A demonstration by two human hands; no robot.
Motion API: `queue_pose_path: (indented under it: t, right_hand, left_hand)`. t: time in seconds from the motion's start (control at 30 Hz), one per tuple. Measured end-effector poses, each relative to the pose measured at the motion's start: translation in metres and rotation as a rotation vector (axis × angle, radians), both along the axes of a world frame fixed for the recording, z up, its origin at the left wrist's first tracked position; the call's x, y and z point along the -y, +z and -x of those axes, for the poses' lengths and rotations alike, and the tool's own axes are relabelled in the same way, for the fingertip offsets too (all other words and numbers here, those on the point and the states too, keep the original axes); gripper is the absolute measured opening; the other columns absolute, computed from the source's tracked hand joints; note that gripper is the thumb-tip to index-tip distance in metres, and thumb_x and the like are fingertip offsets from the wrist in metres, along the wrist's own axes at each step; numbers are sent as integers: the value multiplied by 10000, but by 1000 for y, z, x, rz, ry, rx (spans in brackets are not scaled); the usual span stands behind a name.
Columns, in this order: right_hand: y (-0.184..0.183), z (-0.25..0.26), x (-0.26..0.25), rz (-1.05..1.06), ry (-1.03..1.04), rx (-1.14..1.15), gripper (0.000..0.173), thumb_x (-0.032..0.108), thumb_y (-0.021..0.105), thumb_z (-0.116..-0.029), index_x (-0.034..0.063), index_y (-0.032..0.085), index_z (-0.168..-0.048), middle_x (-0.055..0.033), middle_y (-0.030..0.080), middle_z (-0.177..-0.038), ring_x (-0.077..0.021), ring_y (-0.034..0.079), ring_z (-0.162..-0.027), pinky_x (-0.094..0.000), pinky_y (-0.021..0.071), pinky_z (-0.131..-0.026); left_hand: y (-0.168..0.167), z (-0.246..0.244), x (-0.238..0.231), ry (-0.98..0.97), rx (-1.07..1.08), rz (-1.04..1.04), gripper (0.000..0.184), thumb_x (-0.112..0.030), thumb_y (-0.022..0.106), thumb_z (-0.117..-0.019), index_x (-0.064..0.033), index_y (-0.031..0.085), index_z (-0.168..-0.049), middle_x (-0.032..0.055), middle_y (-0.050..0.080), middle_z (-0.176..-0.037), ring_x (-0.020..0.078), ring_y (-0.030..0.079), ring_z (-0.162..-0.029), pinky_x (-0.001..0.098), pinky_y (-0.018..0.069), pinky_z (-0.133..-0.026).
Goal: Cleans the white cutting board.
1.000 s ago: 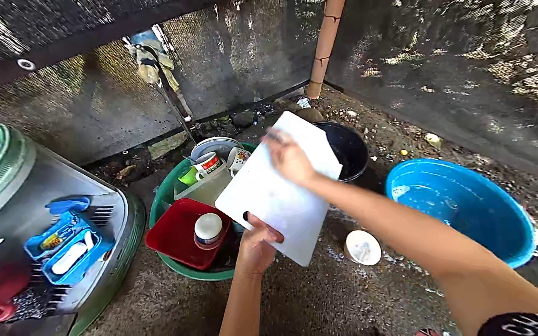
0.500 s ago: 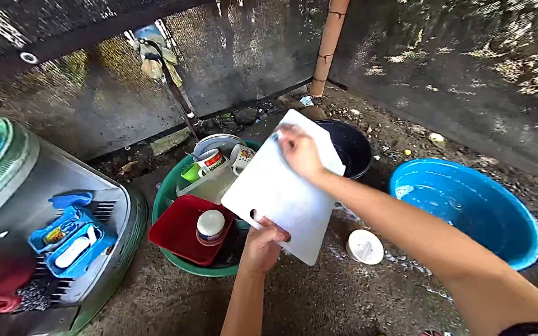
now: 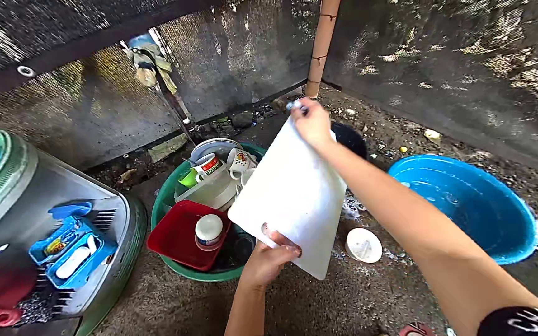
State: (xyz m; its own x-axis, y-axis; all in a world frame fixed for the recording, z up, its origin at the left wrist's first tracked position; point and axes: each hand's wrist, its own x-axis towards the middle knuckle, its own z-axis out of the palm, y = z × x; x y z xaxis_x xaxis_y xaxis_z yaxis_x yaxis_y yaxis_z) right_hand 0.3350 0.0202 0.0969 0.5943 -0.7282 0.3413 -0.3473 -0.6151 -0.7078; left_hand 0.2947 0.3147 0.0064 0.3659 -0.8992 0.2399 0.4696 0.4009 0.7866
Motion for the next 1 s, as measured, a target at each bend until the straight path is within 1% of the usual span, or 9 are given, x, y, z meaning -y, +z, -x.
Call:
queue_pose_path:
  t: [0.2,0.27,0.33,0.47,0.6,0.7,0.8,0.9,1.0]
  right_hand:
    - [29,6,-5,-30,49,210,328,409,676,-974,90,751,-958,-83,713,-835,-214,679,-785,-504,539,-758]
    - [45,9,-41,-2,189,277,305,375,678,-975,79,729,-924,-46,677,-776,-160,646,-711,-436,540,-693]
    - [51,17,-89,175,416,330,263,299,705,-953,43,718,-892,-59,689,-772,-164,669,-712,-425,567,-678]
    - [35,27,-162,472,768,398,190,268,724,-939,87,757,-892,-33,709,-828,-169,680,-865,-424,532,-868]
    - [18,9,-130,314,469,370,203,175,606,-988,63,766,-1045,-84,757,-1039,-217,700,-1061,-466,524,-1005]
    - [26,6,-108,165,381,257,190,210,615,-980,76,749,-992,-84,742,-888,-220,726,-838,-490,587,-736]
    - [28,19,-112,247,554,143,207,245,659,-959,61,704,-874,-75,676,-733,-226,677,-686,-487,546,-617]
    - [24,36,-135,419,773,168,177,241,691,-941,83,718,-867,-23,678,-720,-161,673,-676,-412,558,-605]
    - [12,40,-126,406,835,277,142,176,693,-940,40,721,-909,-56,705,-788,-159,694,-733,-378,580,-651]
  left_hand:
    - [-12,-14,-18,-451,64,286,517,-488,761,-870,-299,665,-1342,-145,708,-1260,-40,634,-1161,206,519,-1009]
    - [-3,-12,-3,-515,-19,299,647,-543,705,-888,-264,569,-1456,-77,669,-1351,37,619,-1232,274,508,-1049]
    - [-2,-13,7,-417,-2,247,561,-505,656,-941,-251,588,-1436,-65,680,-1333,51,627,-1223,285,512,-1049]
    - [27,-7,13,154,77,-203,200,-90,722,-867,-88,705,-1066,3,774,-955,97,737,-904,330,617,-863]
    - [24,-2,30,399,146,-326,299,-6,604,-899,64,554,-1185,68,744,-977,136,732,-925,357,620,-885]
    - [14,3,22,257,66,-194,332,-242,604,-1003,-31,545,-1253,25,733,-1074,122,713,-1010,359,597,-938]
    - [10,-19,3,-101,-94,132,553,-659,634,-881,-262,724,-1254,-29,749,-1181,123,695,-1124,383,568,-978]
    - [-2,-31,-5,-300,144,282,333,-274,685,-978,-203,699,-1304,-16,723,-1265,126,677,-1176,362,566,-1013]
    - [-9,-21,6,-374,-16,229,397,-249,715,-951,-91,680,-1314,129,699,-1296,310,676,-1197,537,569,-997]
